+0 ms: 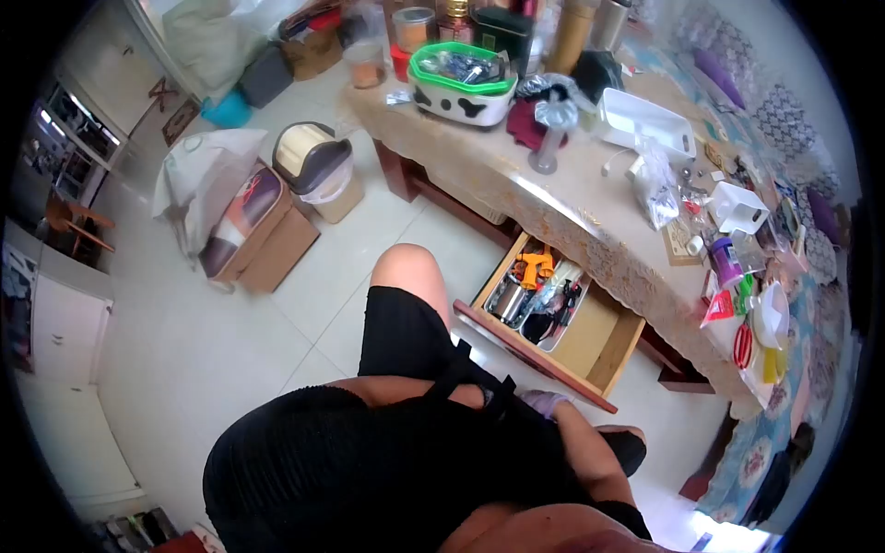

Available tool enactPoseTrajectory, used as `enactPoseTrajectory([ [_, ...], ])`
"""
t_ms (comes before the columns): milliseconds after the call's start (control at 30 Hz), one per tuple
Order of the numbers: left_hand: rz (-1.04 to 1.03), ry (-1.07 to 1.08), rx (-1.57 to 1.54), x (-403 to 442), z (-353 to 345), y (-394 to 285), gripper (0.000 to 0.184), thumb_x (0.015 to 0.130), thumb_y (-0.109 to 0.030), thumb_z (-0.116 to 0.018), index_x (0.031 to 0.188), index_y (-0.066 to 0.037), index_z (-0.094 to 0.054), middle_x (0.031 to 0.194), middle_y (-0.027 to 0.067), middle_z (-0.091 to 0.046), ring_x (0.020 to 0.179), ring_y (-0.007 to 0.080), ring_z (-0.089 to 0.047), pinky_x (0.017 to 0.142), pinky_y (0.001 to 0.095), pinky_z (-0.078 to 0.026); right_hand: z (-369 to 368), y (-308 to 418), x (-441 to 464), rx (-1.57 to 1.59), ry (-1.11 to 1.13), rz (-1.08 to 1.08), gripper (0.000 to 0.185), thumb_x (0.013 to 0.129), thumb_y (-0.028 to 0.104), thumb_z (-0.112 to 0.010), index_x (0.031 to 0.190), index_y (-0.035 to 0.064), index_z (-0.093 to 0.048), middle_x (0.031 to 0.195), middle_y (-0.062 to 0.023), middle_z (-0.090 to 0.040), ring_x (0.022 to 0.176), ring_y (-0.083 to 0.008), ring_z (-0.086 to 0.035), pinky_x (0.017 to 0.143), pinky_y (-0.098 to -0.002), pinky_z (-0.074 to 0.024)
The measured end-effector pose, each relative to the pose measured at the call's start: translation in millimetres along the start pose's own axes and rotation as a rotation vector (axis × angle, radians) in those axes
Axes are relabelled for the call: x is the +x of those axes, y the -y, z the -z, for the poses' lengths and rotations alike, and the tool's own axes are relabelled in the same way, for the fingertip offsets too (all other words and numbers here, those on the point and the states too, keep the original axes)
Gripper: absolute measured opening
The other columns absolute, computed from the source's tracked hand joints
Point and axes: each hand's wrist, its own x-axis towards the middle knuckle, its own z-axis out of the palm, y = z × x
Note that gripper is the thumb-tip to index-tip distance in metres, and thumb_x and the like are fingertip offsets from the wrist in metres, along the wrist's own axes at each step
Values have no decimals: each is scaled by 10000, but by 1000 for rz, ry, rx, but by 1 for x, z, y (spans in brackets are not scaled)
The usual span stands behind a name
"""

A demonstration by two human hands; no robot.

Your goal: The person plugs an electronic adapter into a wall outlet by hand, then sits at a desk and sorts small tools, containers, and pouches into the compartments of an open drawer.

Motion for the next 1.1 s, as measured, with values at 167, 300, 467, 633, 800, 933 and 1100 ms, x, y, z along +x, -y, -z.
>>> enactPoseTrajectory([
  [167, 293, -56, 356, -15, 16, -20, 397, 844, -348, -534, 1030, -43, -708, 1068, 183, -688, 997, 334, -657, 868, 424, -508, 28, 83, -146, -193, -328, -447, 431, 882, 433, -583, 960, 24, -695, 1008, -221, -677, 986, -383, -634, 851, -443, -490],
  [300, 318, -414, 227, -101, 38, -40, 339, 896, -285, -510, 981, -4, -679, 979, 202, -683, 929, 380, -655, 848, 435, -511, -9, 145, -252, -172, -607, -539, 445, 749, 395, -754, 1032, 55, -698, 995, -171, -684, 982, -334, -640, 869, -421, -493],
  [467, -72, -820, 107, -140, 55, 39, 285, 981, -193, -470, 1164, -26, -610, 1253, 110, -600, 1176, 187, -532, 1029, 307, -398, -65, 195, -284, -397, -1141, -397, 393, 640, 235, -795, 997, 109, -692, 1141, -95, -603, 1138, -306, -525, 966, -434, -406],
  [633, 150, -683, 483, -152, 91, -41, 340, 943, -276, -494, 1152, -36, -615, 1147, 150, -648, 1085, 263, -596, 944, 362, -458, -99, 181, -275, -450, -1189, -456, 85, 790, 141, -628, 851, 84, -644, 927, -135, -657, 962, -320, -613, 801, -406, -478],
  [800, 317, 96, 548, -137, 84, -47, 537, 946, -437, -505, 1309, -42, -532, 1264, 232, -576, 1168, 352, -561, 992, 411, -450, -105, 185, -268, 142, -613, -442, 132, 865, 144, -591, 966, 77, -642, 900, -138, -686, 890, -304, -671, 789, -404, -532],
  [933, -151, 346, 592, -174, 89, -13, 560, 967, -413, -503, 1395, -55, -449, 1415, 200, -462, 1290, 349, -458, 1053, 440, -390, -35, 222, -283, 166, -685, -492, 249, 870, 240, -642, 1048, 66, -642, 964, -147, -684, 960, -322, -654, 845, -432, -515],
  [1100, -11, 449, -238, -253, 146, 12, 463, 1000, -210, -501, 1432, -64, -422, 1473, 128, -425, 1358, 224, -397, 1132, 373, -300, 58, 193, -279, 52, -947, -317, 335, 888, 282, -641, 1147, 69, -621, 1039, -164, -671, 984, -368, -629, 864, -461, -490],
])
